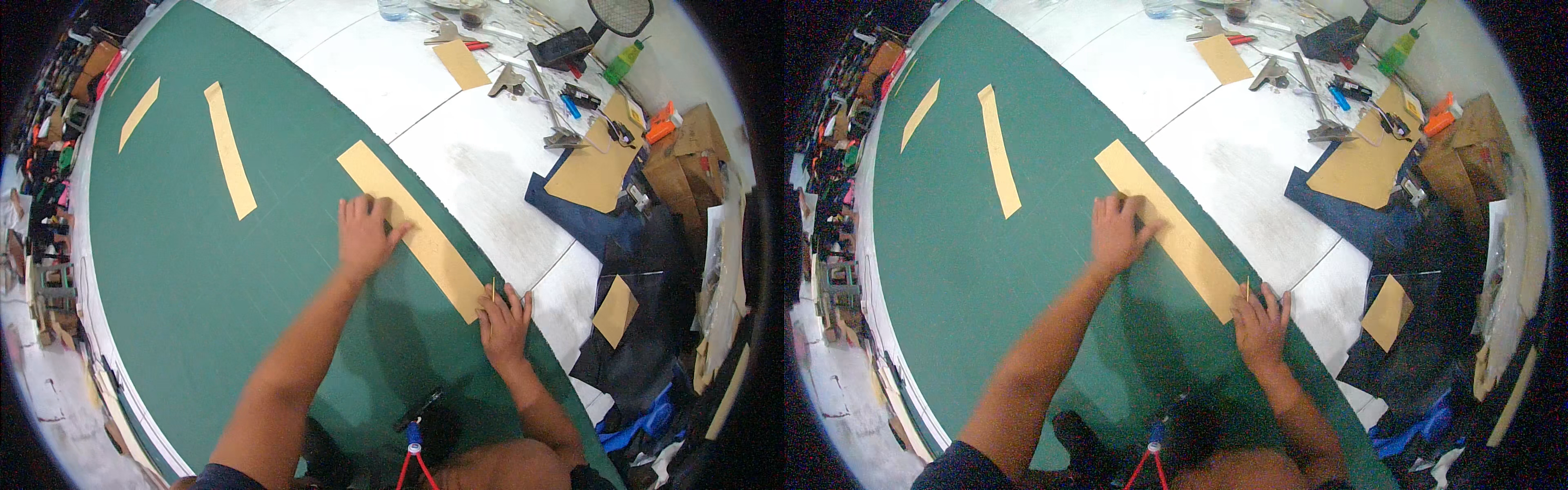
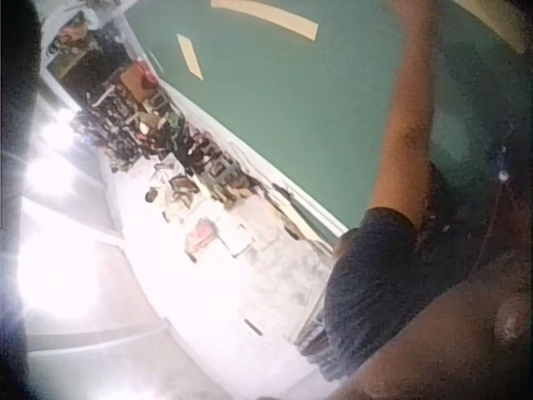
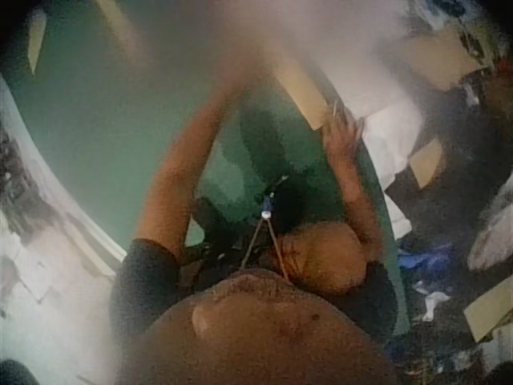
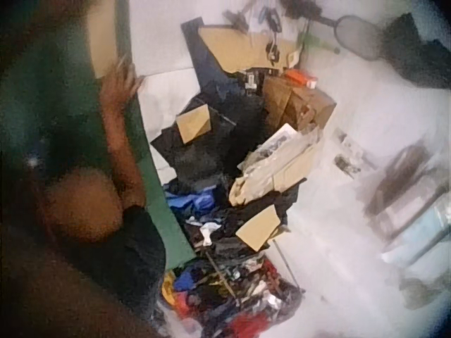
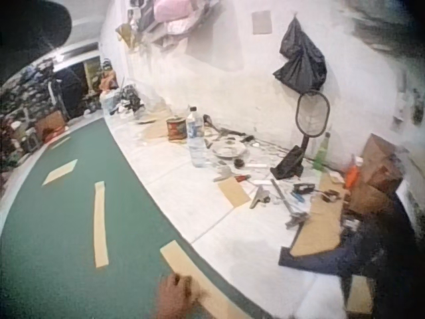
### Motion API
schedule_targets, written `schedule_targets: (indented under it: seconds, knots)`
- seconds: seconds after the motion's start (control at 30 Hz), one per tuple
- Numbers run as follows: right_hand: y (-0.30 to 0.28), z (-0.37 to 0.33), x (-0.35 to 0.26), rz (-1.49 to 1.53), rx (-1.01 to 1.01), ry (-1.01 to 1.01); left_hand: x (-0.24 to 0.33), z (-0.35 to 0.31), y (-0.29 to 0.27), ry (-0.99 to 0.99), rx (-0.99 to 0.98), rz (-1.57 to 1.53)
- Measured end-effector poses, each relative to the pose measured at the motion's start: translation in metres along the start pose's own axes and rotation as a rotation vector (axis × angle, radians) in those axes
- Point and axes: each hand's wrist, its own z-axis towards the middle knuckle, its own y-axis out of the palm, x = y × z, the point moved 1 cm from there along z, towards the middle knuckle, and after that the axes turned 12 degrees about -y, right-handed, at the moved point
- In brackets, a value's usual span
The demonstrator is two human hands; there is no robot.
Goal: The person sits on the floor and uses a pencil to draw lines along the edges of rectangular cardboard strips placed on a large green surface. The person repeatedly repositions the strips and draws lines to create a pattern.
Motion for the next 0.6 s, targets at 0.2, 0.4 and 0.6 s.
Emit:
schedule_targets:
  seconds: [0.2,0.4,0.6]
  knots:
    - [-0.001,0.011,-0.003,0.005,-0.024,-0.055,-0.049,0.04,-0.006,0.06,0.141,0.022]
    - [0.003,0.016,-0.001,0.027,-0.023,-0.047,-0.054,0.049,-0.014,-0.015,0.004,-0.096]
    - [0.005,0.017,-0.001,0.024,-0.018,-0.05,-0.065,0.048,-0.01,-0.014,0.072,-0.11]
